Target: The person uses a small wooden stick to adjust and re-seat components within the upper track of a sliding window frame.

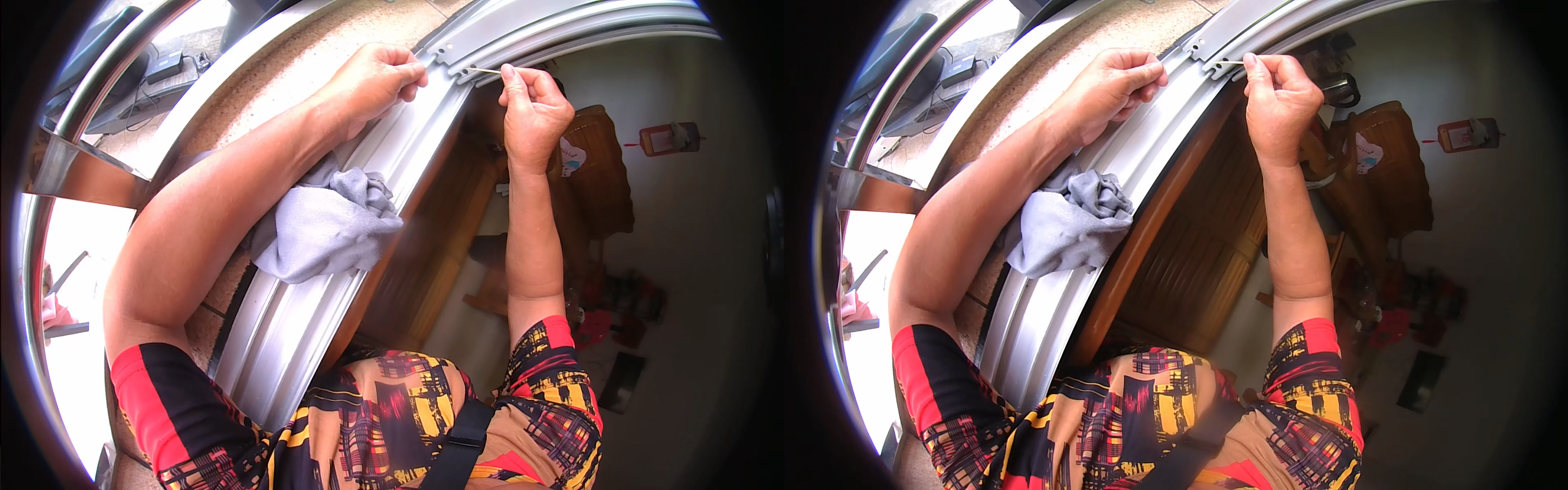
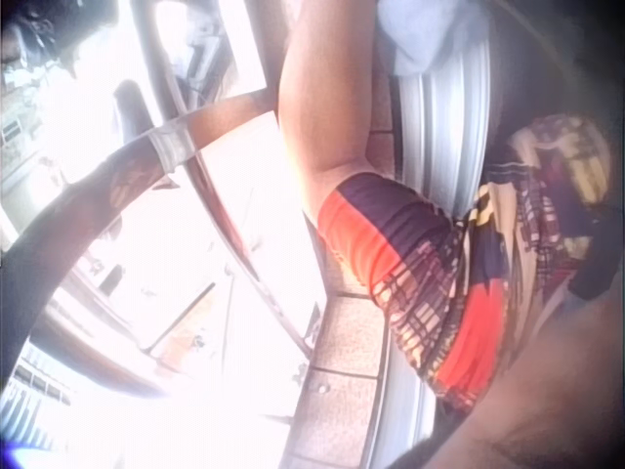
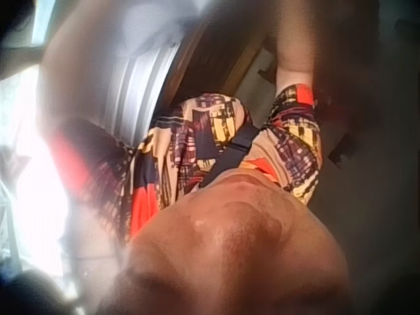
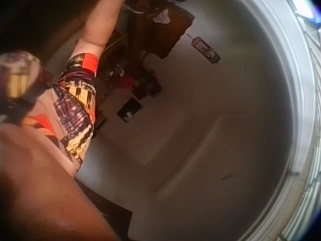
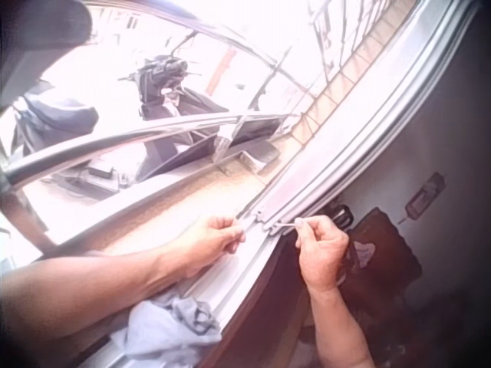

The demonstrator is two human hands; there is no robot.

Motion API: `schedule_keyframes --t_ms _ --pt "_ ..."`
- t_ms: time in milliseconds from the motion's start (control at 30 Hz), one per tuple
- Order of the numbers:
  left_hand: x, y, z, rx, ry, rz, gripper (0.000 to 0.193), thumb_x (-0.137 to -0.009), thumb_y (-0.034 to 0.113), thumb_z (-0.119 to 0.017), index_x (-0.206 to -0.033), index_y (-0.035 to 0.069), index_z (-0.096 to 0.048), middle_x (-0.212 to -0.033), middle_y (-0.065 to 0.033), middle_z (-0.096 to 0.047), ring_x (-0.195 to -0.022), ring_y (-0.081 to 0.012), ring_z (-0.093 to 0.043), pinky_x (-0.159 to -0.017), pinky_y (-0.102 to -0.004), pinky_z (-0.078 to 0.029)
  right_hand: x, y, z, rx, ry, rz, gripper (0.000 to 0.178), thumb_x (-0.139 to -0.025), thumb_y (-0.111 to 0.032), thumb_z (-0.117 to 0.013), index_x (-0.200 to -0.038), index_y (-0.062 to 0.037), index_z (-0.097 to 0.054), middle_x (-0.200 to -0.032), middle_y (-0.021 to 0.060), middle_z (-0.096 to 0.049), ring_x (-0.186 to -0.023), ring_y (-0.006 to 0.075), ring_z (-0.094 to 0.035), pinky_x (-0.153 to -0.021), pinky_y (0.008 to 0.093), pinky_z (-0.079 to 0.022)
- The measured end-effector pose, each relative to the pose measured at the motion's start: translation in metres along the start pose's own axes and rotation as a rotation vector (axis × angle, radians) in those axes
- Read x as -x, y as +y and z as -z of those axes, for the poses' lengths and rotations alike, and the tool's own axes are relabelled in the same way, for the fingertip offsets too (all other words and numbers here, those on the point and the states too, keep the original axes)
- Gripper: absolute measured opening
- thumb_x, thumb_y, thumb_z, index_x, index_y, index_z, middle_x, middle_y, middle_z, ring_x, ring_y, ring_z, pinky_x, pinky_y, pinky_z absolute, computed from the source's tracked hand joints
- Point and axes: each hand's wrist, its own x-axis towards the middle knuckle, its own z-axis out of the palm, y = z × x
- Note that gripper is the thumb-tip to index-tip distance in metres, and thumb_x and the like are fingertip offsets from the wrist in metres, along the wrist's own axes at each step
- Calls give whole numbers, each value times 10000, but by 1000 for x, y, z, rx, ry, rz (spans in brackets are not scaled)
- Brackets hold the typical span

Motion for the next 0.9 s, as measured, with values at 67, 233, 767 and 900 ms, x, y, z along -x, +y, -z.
schedule_keyframes --t_ms 67,233,767,900 --pt "-2 -1 -2 7 2 1 172 -941 204 -550 -822 101 -621 -631 62 -501 -480 -6 -320 -425 -172 -220 5 8 4 66 1 10 94 -822 -7 -698 -750 15 -642 -596 -28 -574 -523 27 -455 -487 192 -373" --pt "2 -1 3 -19 28 1 165 -937 197 -556 -825 94 -622 -633 58 -503 -484 -9 -327 -425 -175 -222 11 22 -1 217 -30 118 70 -793 -14 -712 -764 1 -650 -580 43 -581 -507 86 -490 -498 239 -407" --pt "-1 -1 1 -61 17 12 166 -935 198 -559 -842 76 -622 -641 51 -509 -491 -13 -326 -436 -179 -229 7 5 -2 394 -222 129 134 -783 -70 -703 -684 -24 -625 -541 92 -562 -453 180 -517 -476 288 -396" --pt "0 0 0 -70 35 16 166 -935 198 -559 -843 76 -623 -638 52 -512 -490 -12 -322 -437 -179 -226 2 2 -1 350 -190 141 130 -781 -61 -704 -693 -10 -623 -542 96 -566 -455 166 -506 -479 283 -394"
